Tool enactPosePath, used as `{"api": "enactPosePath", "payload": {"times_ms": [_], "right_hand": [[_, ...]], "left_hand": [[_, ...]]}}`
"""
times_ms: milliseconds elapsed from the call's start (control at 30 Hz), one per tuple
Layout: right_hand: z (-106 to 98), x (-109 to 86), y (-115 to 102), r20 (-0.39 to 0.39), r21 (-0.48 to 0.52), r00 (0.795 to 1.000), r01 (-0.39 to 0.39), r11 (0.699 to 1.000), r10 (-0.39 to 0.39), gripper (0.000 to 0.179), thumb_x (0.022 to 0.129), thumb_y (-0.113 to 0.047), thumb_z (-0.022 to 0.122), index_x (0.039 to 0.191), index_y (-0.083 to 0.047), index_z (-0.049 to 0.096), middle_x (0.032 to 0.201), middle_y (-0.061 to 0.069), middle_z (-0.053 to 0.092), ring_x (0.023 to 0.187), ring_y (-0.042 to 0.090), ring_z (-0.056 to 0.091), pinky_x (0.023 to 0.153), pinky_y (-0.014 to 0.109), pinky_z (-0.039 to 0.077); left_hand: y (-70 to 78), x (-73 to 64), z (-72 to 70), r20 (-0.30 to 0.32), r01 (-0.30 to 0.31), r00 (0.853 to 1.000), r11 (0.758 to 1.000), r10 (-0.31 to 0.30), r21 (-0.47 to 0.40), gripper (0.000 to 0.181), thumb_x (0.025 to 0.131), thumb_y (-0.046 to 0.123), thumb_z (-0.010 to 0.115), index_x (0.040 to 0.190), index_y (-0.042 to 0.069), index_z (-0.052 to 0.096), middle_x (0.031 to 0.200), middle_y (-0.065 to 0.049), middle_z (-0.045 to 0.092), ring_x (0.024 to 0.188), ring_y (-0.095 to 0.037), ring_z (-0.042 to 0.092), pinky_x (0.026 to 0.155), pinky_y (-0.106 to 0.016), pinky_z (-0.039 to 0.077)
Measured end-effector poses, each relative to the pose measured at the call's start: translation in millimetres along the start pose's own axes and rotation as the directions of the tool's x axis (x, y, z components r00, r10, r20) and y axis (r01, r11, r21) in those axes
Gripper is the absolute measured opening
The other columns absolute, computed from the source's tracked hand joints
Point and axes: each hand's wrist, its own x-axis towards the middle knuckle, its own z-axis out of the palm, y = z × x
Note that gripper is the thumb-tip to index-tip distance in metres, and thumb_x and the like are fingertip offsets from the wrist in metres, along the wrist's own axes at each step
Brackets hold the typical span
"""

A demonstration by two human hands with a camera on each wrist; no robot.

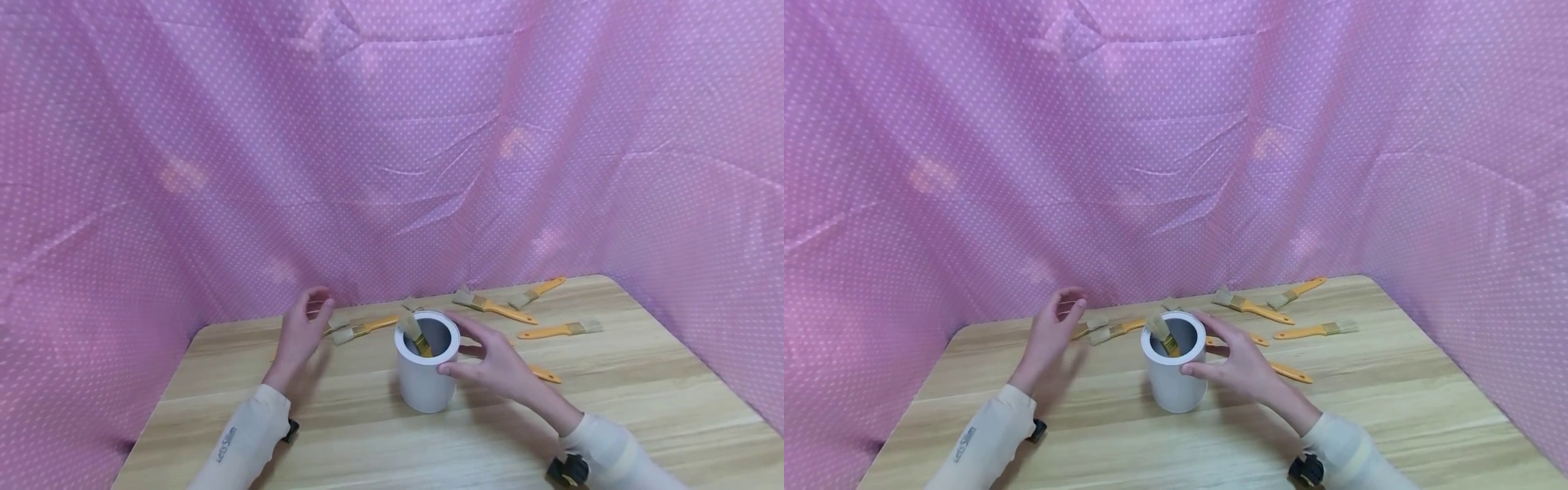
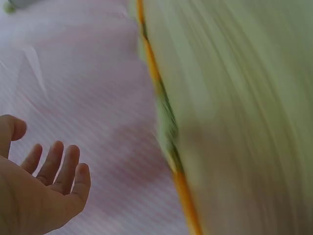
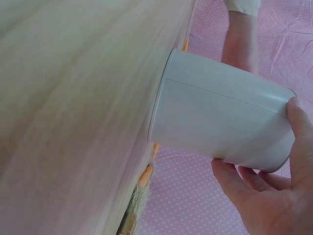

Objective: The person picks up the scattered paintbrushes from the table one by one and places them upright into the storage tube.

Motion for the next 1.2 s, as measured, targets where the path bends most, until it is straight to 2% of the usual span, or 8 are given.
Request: {"api": "enactPosePath", "payload": {"times_ms": [167, 333, 433, 533, 633, 700, 967, 1200], "right_hand": [[-1.4, -0.3, -0.5, 0.005, 0.003, 1.000, 0.001, 1.000, -0.001, 0.090, 0.076, -0.021, 0.093, 0.151, -0.003, 0.046, 0.144, 0.004, 0.055, 0.129, 0.025, 0.054, 0.094, 0.037, 0.054], [-2.7, -1.2, 0.5, 0.008, 0.006, 1.000, 0.016, 1.000, -0.016, 0.089, 0.077, -0.018, 0.092, 0.152, -0.004, 0.046, 0.145, 0.006, 0.055, 0.130, 0.026, 0.054, 0.095, 0.041, 0.054], [-2.5, -1.1, -0.3, 0.007, 0.013, 1.000, 0.019, 1.000, -0.019, 0.089, 0.077, -0.018, 0.092, 0.151, -0.005, 0.046, 0.144, 0.005, 0.055, 0.129, 0.026, 0.054, 0.096, 0.043, 0.054], [-1.8, -1.1, -0.5, 0.011, 0.016, 1.000, 0.021, 1.000, -0.021, 0.089, 0.077, -0.017, 0.092, 0.151, -0.003, 0.046, 0.144, 0.004, 0.055, 0.129, 0.025, 0.054, 0.096, 0.043, 0.053], [-1.8, -0.9, 0.2, 0.010, 0.011, 1.000, 0.024, 1.000, -0.025, 0.089, 0.077, -0.018, 0.092, 0.151, -0.002, 0.046, 0.144, 0.004, 0.055, 0.129, 0.025, 0.054, 0.095, 0.043, 0.054], [-2.3, -0.7, 1.2, 0.012, 0.007, 1.000, 0.028, 1.000, -0.028, 0.089, 0.077, -0.018, 0.092, 0.151, -0.001, 0.046, 0.144, 0.005, 0.055, 0.130, 0.026, 0.054, 0.095, 0.043, 0.054], [-2.8, -0.1, 0.4, 0.015, 0.009, 0.999, 0.046, 0.999, -0.046, 0.087, 0.077, -0.012, 0.091, 0.151, -0.002, 0.046, 0.145, 0.011, 0.054, 0.129, 0.031, 0.054, 0.094, 0.041, 0.054], [-1.7, 0.2, -1.1, 0.010, 0.019, 1.000, 0.023, 1.000, -0.023, 0.088, 0.075, -0.010, 0.092, 0.150, -0.007, 0.047, 0.144, 0.009, 0.055, 0.129, 0.029, 0.054, 0.094, 0.040, 0.054]], "left_hand": [[-26.1, 5.7, -17.9, 0.060, 0.030, 0.997, 0.983, -0.041, 0.179, 0.037, 0.104, 0.017, 0.059, 0.138, 0.003, 0.055, 0.128, -0.015, 0.061, 0.118, -0.033, 0.056, 0.101, -0.051, 0.047], [-34.4, 8.3, -30.5, 0.157, 0.019, 0.983, 0.901, -0.096, 0.433, 0.045, 0.102, 0.017, 0.061, 0.142, -0.001, 0.052, 0.132, -0.023, 0.056, 0.119, -0.041, 0.055, 0.097, -0.056, 0.049], [-38.1, 8.8, -36.3, 0.228, 0.007, 0.961, 0.842, -0.154, 0.540, 0.044, 0.102, 0.017, 0.061, 0.139, -0.004, 0.054, 0.128, -0.025, 0.058, 0.115, -0.042, 0.057, 0.094, -0.057, 0.050], [-43.7, 7.7, -41.2, 0.298, 0.015, 0.927, 0.815, -0.229, 0.579, 0.044, 0.099, 0.017, 0.065, 0.136, -0.006, 0.058, 0.125, -0.025, 0.061, 0.113, -0.040, 0.058, 0.095, -0.058, 0.049], [-48.7, 8.3, -43.3, 0.345, 0.036, 0.893, 0.811, -0.288, 0.584, 0.039, 0.095, 0.015, 0.070, 0.127, -0.007, 0.064, 0.115, -0.021, 0.063, 0.103, -0.035, 0.059, 0.090, -0.053, 0.051], [-50.5, 9.4, -43.1, 0.353, 0.037, 0.886, 0.807, -0.299, 0.589, 0.033, 0.093, 0.013, 0.073, 0.120, -0.005, 0.067, 0.107, -0.016, 0.063, 0.096, -0.030, 0.057, 0.085, -0.049, 0.051], [-50.1, 11.4, -42.4, 0.328, 0.064, 0.892, 0.807, -0.310, 0.588, 0.022, 0.091, 0.009, 0.075, 0.108, -0.002, 0.069, 0.090, -0.006, 0.060, 0.080, -0.022, 0.053, 0.073, -0.039, 0.048], [-50.2, 9.8, -42.0, 0.321, 0.118, 0.880, 0.815, -0.351, 0.567, 0.020, 0.093, 0.007, 0.073, 0.110, -0.003, 0.068, 0.091, -0.007, 0.060, 0.080, -0.023, 0.053, 0.072, -0.038, 0.048]]}}
